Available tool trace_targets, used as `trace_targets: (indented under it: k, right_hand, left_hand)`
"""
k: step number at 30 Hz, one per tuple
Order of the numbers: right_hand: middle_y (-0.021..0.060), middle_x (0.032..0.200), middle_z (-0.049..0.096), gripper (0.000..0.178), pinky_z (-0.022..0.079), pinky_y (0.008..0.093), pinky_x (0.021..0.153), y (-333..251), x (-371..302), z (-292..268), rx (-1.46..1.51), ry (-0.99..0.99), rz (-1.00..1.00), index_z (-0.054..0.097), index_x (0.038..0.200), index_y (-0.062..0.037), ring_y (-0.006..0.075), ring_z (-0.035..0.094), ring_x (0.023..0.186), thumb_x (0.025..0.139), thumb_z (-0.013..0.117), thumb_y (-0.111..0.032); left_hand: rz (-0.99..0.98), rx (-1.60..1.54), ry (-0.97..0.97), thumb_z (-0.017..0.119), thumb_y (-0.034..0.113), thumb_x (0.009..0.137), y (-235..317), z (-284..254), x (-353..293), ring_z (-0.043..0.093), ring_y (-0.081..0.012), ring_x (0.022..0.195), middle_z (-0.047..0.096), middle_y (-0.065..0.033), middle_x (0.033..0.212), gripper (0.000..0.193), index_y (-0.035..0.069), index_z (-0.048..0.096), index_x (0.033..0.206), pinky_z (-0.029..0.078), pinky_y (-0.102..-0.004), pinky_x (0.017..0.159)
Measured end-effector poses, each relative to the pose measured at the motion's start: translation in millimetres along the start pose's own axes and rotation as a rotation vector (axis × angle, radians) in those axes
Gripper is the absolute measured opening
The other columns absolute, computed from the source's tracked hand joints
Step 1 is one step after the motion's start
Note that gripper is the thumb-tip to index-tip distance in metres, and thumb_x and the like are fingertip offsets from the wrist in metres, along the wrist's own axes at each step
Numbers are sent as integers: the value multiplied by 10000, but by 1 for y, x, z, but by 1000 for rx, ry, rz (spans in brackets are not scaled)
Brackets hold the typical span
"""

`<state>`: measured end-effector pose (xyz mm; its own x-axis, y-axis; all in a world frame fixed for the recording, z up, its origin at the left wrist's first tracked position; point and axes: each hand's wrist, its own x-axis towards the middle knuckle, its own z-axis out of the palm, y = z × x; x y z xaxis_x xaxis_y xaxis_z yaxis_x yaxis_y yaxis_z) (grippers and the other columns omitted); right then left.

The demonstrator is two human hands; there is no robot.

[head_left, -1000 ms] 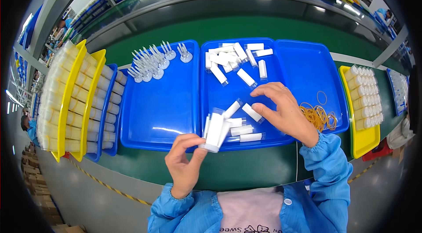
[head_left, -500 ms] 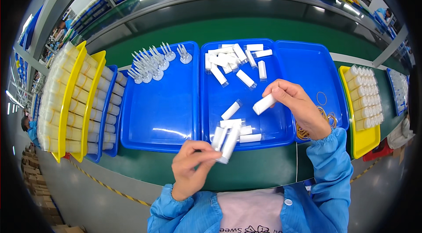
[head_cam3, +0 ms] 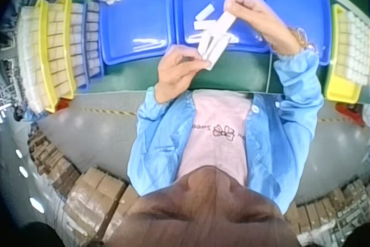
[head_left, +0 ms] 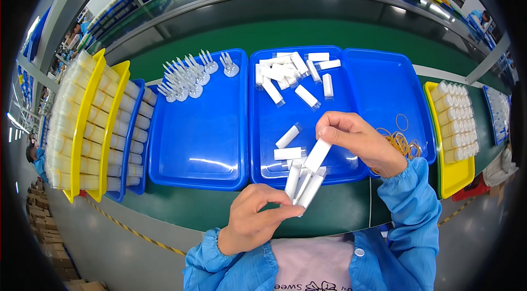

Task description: The person is manually assembling small white plastic components at a factory workstation, grouping them and securing them with rubber bands.

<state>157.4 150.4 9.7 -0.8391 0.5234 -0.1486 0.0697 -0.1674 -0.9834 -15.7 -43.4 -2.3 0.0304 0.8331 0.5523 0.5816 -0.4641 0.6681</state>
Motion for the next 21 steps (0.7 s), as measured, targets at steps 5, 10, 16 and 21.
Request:
trace_targets:
  k: [5,10,16,21]
  right_hand:
    - [-29,874,576,223,412,223,803,3,1,-4,47,-48,51,625,950,-38,49,503,857,965,575,-254]
    - [-24,861,582,208,426,237,784,2,-2,3,27,-14,21,632,944,-37,57,510,835,956,586,-239]
    - [-17,823,583,217,429,241,764,-8,-7,12,-132,-47,-12,632,889,-25,55,507,823,931,620,-237]
    - [-16,833,582,203,420,238,747,-1,-12,15,41,-34,48,626,898,-23,54,512,825,923,622,-224]
  left_hand:
    - [22,25,-8,640,-57,603,-1,0,0,570,-197,723,637,-32,885,399,109,746,950,423,-297,596]
    - [26,24,-10,636,-51,610,0,2,2,569,-192,720,640,-27,876,390,111,747,947,419,-295,589]
    - [36,49,-39,626,-28,604,0,2,-3,564,-185,714,642,-18,869,379,112,748,935,420,-295,581]
    - [-1,112,-43,701,-43,560,8,1,0,567,-185,717,629,-6,797,375,143,762,879,464,-287,614]
